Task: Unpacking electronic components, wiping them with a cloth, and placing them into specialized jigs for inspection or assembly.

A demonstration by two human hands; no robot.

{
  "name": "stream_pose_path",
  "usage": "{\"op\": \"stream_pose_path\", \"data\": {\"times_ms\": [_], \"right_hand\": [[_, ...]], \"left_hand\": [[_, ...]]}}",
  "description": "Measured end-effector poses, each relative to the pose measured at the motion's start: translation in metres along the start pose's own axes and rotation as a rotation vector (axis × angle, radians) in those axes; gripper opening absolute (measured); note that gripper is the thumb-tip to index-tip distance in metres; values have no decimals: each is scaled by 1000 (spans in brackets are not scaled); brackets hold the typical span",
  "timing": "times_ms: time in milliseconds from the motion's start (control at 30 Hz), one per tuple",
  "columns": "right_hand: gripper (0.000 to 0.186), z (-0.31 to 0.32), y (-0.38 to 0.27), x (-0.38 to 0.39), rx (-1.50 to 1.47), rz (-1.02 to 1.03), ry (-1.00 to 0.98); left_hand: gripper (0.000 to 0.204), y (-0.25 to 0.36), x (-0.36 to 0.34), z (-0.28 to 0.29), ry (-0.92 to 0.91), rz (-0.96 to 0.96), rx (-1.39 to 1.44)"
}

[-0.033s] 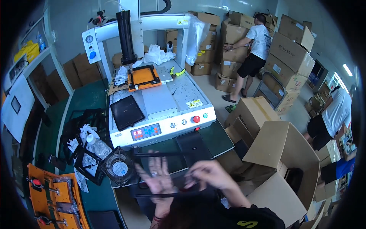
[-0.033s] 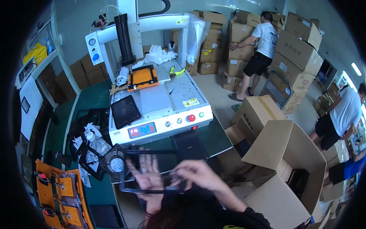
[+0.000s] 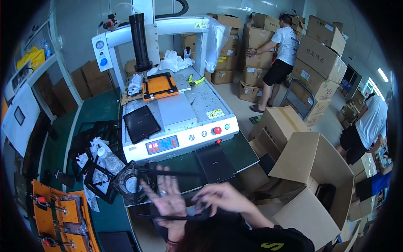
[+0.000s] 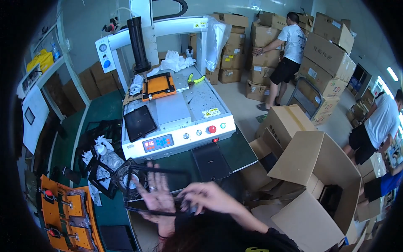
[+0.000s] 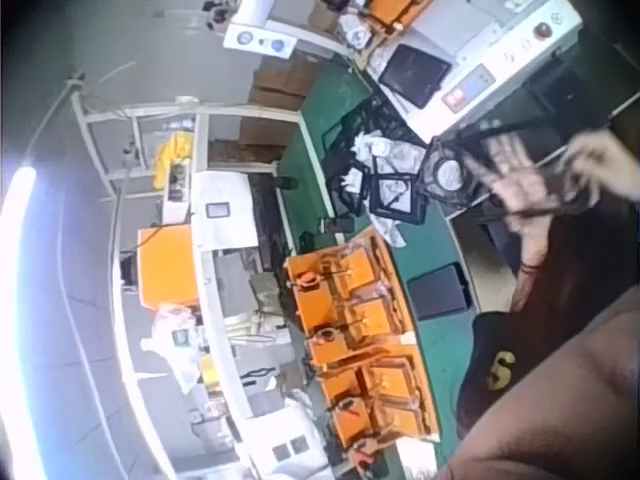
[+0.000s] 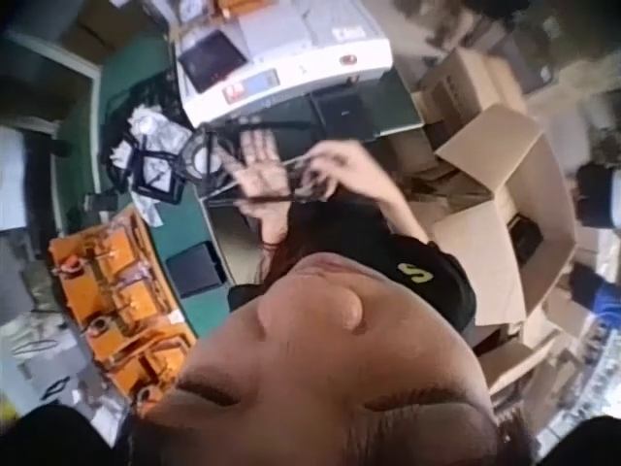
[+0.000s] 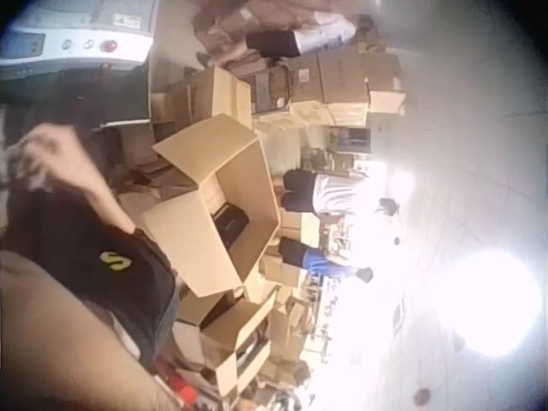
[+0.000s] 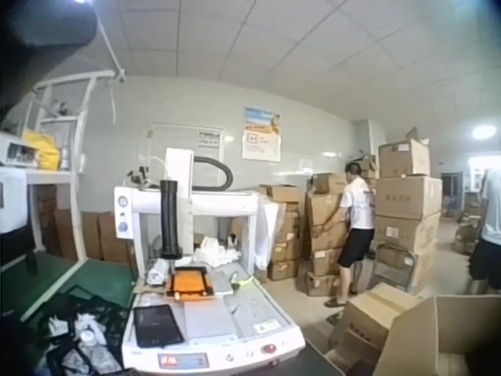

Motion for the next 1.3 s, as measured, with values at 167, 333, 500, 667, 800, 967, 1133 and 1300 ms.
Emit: {"op": "stream_pose_path", "data": {"times_ms": [167,333,500,667,800,967,1133,1300], "right_hand": [[32,-92,48,8,155,83,-355],[23,-94,63,29,445,336,-182],[22,-34,71,44,216,265,157],[20,-30,102,23,140,223,71],[19,-63,101,13,147,234,-125],[16,-94,88,12,276,341,-264],[18,-98,124,9,79,117,-210],[17,-133,134,13,54,65,-308]], "left_hand": [[100,67,18,34,72,-21,63],[80,90,54,70,118,-48,-100],[79,223,100,47,499,-790,-1244],[77,401,226,35,1350,-924,-2485],[72,450,216,16,1176,-1299,-2903],[48,501,203,32,540,-1546,-3380],[46,568,123,2,1003,-1050,-3382],[70,687,124,142,1019,525,-2174]]}}
Point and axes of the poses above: each hand's wrist, its own x-axis away from the middle knuckle, its own z-axis out of the back of the hand, y = z × x, the point moved 10 cm from there along -x, towards the middle knuckle, and after that the axes turned 3 degrees about -x, right-handed, at the moved point
